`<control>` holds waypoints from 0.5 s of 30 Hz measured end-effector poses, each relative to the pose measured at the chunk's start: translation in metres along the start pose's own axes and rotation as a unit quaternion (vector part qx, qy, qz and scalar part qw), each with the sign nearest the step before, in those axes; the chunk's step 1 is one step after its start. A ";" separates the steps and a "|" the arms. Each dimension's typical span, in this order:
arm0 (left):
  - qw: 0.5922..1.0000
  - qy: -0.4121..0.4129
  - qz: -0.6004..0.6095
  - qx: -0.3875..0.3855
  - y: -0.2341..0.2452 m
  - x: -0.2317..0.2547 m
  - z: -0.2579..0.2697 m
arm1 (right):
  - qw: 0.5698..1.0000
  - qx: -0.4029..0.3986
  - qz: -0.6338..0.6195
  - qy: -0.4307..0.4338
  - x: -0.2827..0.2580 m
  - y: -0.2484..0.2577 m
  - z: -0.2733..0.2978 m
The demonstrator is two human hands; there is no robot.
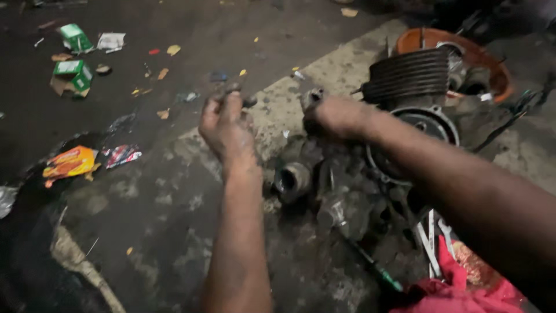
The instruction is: The person is working on a disassembled engine block placed on the floor. They use their hands to manipulate and adjust internal components, occasionally using a red cloth to wipe parts. The task involves repeated handling of the engine's internal mechanisms.
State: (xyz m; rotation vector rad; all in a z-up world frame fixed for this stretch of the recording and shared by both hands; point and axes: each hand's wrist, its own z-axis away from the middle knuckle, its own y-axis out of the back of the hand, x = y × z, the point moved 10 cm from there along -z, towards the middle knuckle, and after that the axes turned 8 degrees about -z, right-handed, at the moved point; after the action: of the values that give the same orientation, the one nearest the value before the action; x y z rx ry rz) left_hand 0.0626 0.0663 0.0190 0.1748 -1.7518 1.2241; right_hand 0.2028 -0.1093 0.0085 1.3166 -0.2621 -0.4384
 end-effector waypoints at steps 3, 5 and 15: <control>0.999 0.043 0.006 0.000 0.000 -0.003 0.007 | 0.991 -0.102 0.072 -0.043 -0.003 -0.032 0.000; 0.999 0.028 0.017 -0.006 -0.003 0.000 0.003 | 0.995 0.069 0.014 0.067 -0.019 0.012 0.008; 0.970 0.151 -0.131 -0.135 -0.032 -0.071 0.028 | 0.993 -0.057 0.001 -0.102 0.007 -0.006 0.025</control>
State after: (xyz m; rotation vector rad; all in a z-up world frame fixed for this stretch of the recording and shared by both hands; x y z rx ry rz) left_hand 0.1019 0.0021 -0.0152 0.0533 -1.5505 0.7685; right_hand 0.1973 -0.1356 0.0088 1.1603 -0.4033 -0.5796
